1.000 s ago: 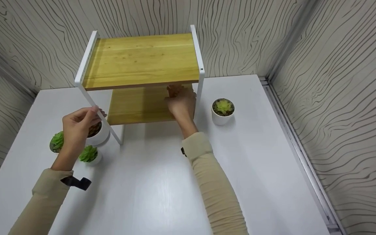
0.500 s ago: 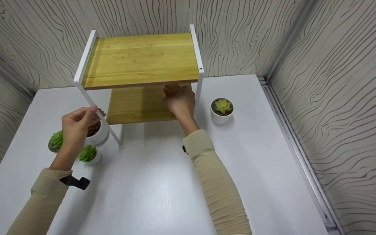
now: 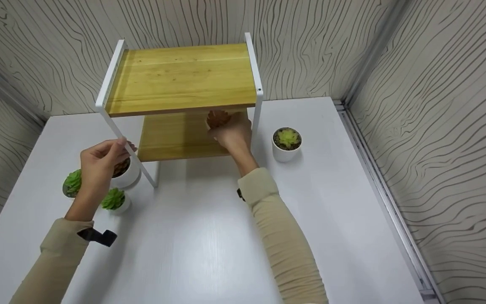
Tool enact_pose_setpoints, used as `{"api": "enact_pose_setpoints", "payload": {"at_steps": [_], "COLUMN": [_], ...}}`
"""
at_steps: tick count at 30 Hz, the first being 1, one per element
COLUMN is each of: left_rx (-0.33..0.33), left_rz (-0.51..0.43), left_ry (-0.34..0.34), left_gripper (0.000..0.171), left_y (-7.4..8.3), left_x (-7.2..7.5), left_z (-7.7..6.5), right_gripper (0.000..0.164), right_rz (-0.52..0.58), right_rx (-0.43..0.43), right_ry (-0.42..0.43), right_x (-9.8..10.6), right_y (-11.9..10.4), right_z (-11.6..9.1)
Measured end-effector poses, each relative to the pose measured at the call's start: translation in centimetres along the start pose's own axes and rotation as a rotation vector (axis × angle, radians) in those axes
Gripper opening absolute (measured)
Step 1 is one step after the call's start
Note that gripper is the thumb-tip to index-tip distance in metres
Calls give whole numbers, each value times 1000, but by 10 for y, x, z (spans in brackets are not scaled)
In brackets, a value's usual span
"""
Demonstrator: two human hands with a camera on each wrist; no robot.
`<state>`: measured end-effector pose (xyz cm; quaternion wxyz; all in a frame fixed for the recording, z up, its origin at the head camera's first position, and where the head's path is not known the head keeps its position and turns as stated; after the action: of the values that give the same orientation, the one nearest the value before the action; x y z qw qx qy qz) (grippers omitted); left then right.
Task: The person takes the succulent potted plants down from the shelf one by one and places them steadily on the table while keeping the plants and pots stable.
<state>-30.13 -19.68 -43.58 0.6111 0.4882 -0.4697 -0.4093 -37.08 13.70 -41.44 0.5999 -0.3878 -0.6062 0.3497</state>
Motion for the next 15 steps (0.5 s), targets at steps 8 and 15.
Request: {"api": "enact_pose_setpoints", "payload": {"at_steps": [8, 15], "left_rx": [3, 8], "left_rz": [-1, 3], "left_ry": [-2, -1], "left_gripper": [35, 34], "left_y": [-1, -1], "left_x": [0, 0], "left_z": [-1, -2], "right_gripper": [66, 74], "right_rz": [-21, -19], "right_rx": [-10, 27], "right_ry": [2, -17], "right_x": [-1, -4], "right_y": [0, -8], "right_z": [-2, -5]}}
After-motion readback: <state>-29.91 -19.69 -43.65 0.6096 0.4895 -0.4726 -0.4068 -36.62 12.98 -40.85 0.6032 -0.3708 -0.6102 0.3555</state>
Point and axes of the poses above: each hand's wrist, its own z-axis towards the middle knuckle, its own x-axis out of the back of the hand, y = z × x, the point moved 9 cm from there along z, towards the middle knuckle, and after that the axes turned 4 degrees about x, right-handed, at the moved point
